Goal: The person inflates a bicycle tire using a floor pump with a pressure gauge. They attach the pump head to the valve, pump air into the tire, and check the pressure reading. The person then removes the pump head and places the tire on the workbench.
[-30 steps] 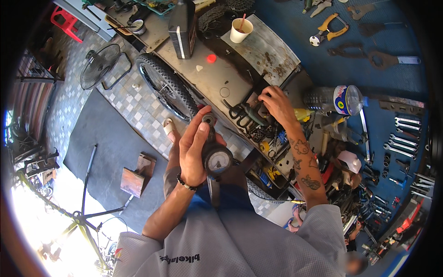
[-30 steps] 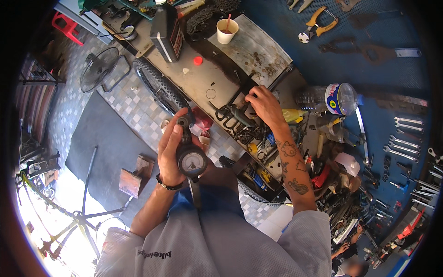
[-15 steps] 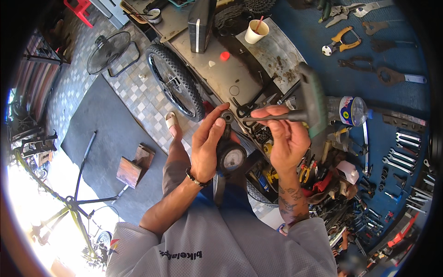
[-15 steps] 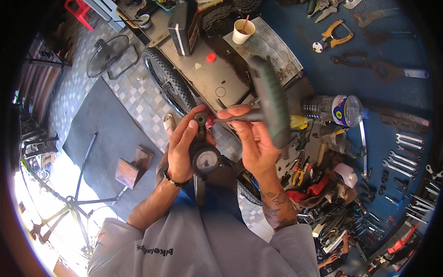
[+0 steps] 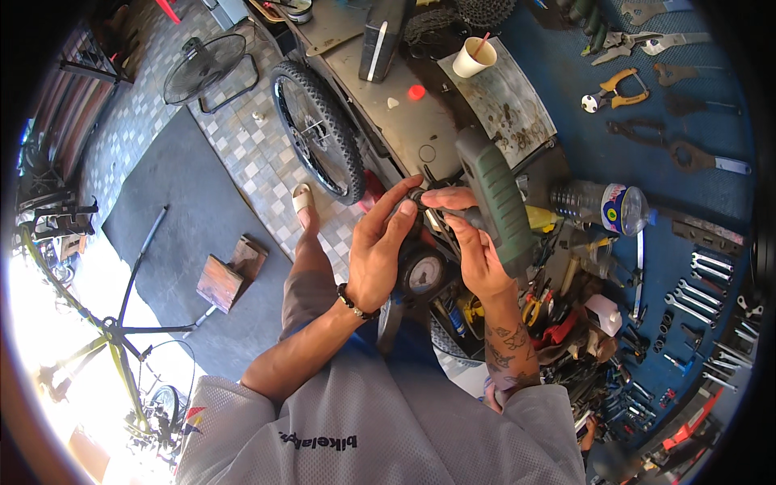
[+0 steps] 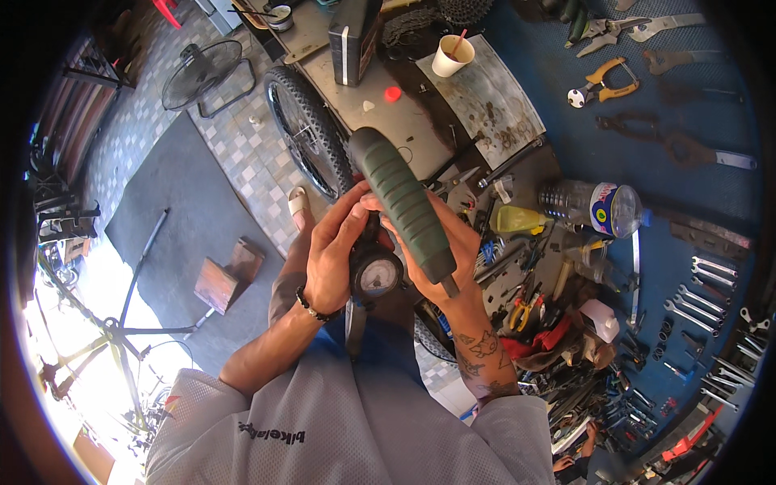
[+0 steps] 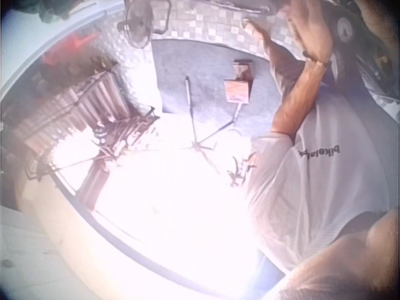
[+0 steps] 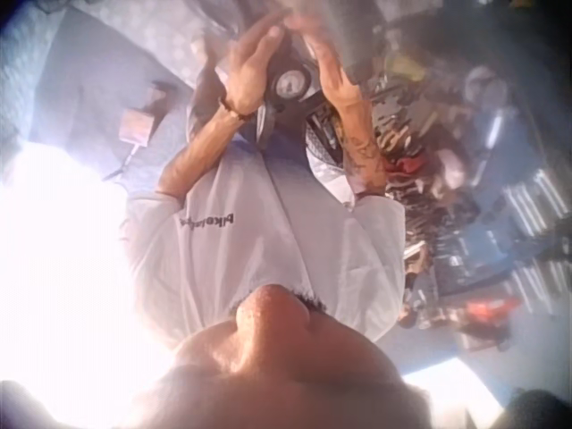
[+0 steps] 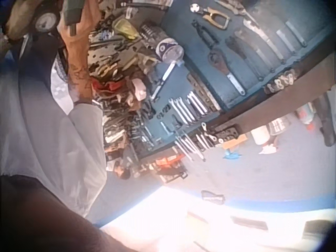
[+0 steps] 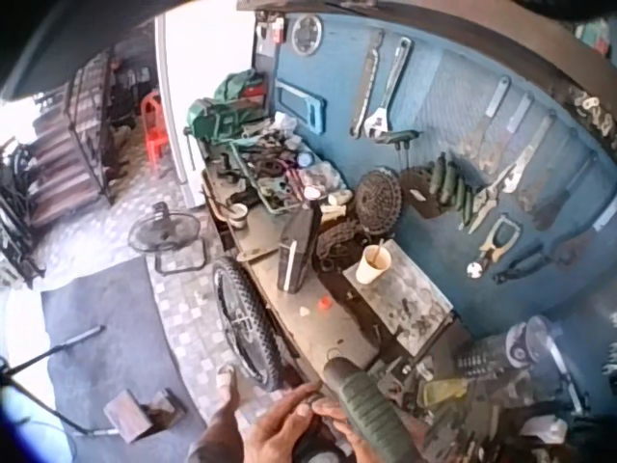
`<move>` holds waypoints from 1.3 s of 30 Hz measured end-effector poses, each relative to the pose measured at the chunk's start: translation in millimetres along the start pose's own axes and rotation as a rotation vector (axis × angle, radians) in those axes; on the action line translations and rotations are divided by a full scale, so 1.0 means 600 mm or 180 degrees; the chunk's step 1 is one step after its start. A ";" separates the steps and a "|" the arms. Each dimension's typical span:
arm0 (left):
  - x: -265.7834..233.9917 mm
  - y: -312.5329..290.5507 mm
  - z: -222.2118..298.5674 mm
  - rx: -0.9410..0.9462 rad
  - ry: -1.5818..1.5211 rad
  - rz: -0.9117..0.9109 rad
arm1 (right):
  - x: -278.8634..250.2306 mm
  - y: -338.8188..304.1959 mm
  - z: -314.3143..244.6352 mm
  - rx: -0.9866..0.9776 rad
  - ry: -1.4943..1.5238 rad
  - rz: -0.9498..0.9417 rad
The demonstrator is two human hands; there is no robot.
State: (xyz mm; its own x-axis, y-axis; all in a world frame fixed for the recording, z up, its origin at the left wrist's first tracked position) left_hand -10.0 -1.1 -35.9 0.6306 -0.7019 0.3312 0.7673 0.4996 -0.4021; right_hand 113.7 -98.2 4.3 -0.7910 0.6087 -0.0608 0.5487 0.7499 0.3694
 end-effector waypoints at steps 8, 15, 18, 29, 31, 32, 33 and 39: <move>-0.005 -0.002 0.000 0.0129 0.0161 0.0028 | 0.009 0.003 -0.019 0.0133 -0.0158 -0.0011; -0.006 0.004 -0.004 0.0303 0.0412 0.0105 | 0.010 0.028 -0.021 -0.0576 -0.0587 -0.0098; -0.008 -0.002 0.001 0.0215 0.0428 0.0051 | 0.006 0.025 -0.023 -0.0455 -0.0954 -0.0042; -0.004 0.006 -0.010 0.0139 0.0033 0.0148 | 0.012 0.037 -0.001 -0.0647 -0.0631 -0.0266; -0.004 0.009 -0.008 0.0137 -0.0033 0.0189 | 0.010 0.036 -0.006 -0.0294 -0.0349 -0.0374; -0.004 0.011 -0.006 0.0175 -0.0012 0.0184 | 0.010 0.036 -0.007 -0.0289 -0.0354 -0.0321; -0.004 0.013 -0.004 0.0214 0.0007 0.0175 | 0.010 0.036 -0.008 -0.0333 -0.0327 -0.0253; -0.004 0.008 0.006 0.0205 0.0462 0.0158 | 0.011 0.036 -0.009 -0.0544 -0.0735 0.0065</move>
State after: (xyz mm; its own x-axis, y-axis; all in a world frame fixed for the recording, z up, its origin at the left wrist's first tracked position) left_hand -7.3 4.7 -35.5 0.6480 -0.7391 0.1837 0.7444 0.5638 -0.3578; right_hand 118.7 -79.4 17.1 -0.6869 0.6809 -0.2541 0.4949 0.6943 0.5226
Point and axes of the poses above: each hand's wrist, its own y-axis towards the middle knuckle, its own x-axis out of the palm, z = x × y, the point moved 1 cm from there along y, towards the middle knuckle, and after that the axes turned 15 degrees about y, right-handed, at the moved point
